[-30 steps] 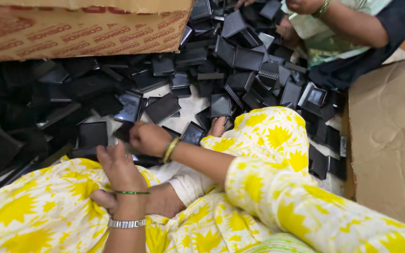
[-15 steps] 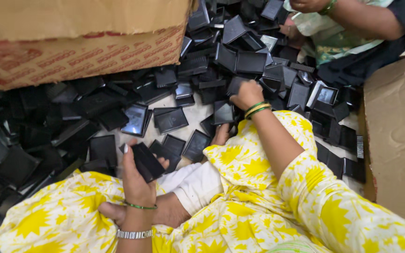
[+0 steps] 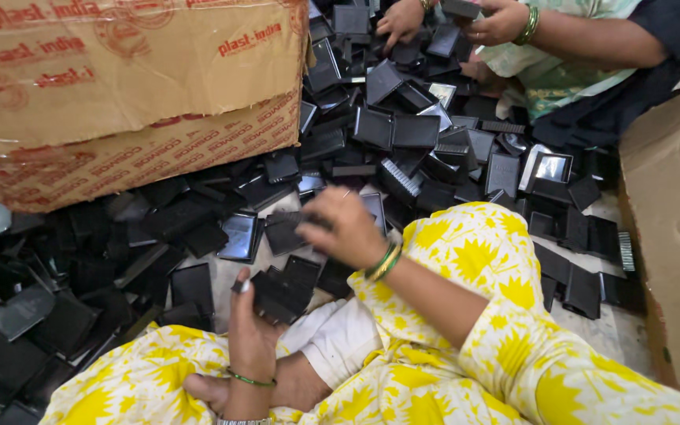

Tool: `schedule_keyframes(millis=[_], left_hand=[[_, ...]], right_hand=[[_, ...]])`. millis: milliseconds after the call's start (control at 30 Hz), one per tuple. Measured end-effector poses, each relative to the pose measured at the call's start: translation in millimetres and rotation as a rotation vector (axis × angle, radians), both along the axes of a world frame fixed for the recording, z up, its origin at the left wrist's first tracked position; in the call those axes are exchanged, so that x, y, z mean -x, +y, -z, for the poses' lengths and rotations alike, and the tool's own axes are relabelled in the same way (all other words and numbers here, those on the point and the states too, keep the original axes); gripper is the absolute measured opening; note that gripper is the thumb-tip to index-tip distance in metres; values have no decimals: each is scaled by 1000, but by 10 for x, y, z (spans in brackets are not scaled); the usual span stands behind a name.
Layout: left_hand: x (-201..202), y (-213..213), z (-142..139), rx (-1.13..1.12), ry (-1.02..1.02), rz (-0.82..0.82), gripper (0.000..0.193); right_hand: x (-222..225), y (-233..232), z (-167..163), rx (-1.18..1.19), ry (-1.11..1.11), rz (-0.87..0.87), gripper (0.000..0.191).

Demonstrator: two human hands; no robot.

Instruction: The person sits on the floor and repeatedly picks up small black plastic cases from a large pile, opens them, and places them into a cardboard box. The person handles the items one at a time, opening each case before depositing it into the box.

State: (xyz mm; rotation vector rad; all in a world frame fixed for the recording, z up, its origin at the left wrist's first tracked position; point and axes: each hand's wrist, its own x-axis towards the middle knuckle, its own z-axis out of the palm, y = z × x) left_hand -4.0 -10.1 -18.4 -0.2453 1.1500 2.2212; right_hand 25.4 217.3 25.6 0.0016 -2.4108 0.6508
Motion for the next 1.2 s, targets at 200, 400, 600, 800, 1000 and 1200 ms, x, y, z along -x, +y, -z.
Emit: schedule_keyframes(millis=[200, 400, 600, 800, 1000, 1200], left_hand=[[-54, -85, -82, -218, 125, 110, 56], [-69, -167, -99, -238, -19, 33, 58], [-23, -184, 127, 64, 194, -60, 56], [9, -146, 432, 143, 273, -41, 59], [14, -161, 389, 104, 236, 7, 58], [-8, -127, 207, 178, 257, -68, 48]], right_hand=[[-168, -590, 134, 496, -246, -445, 50], [-153, -370, 105, 1201, -605, -712, 70], [-196, -404, 188, 1071, -821, -446, 71], [-250, -561, 371, 644, -453, -573, 62], [-297, -616, 205, 439, -548, -482, 77], [-255, -547, -44, 763, -671, -439, 54]])
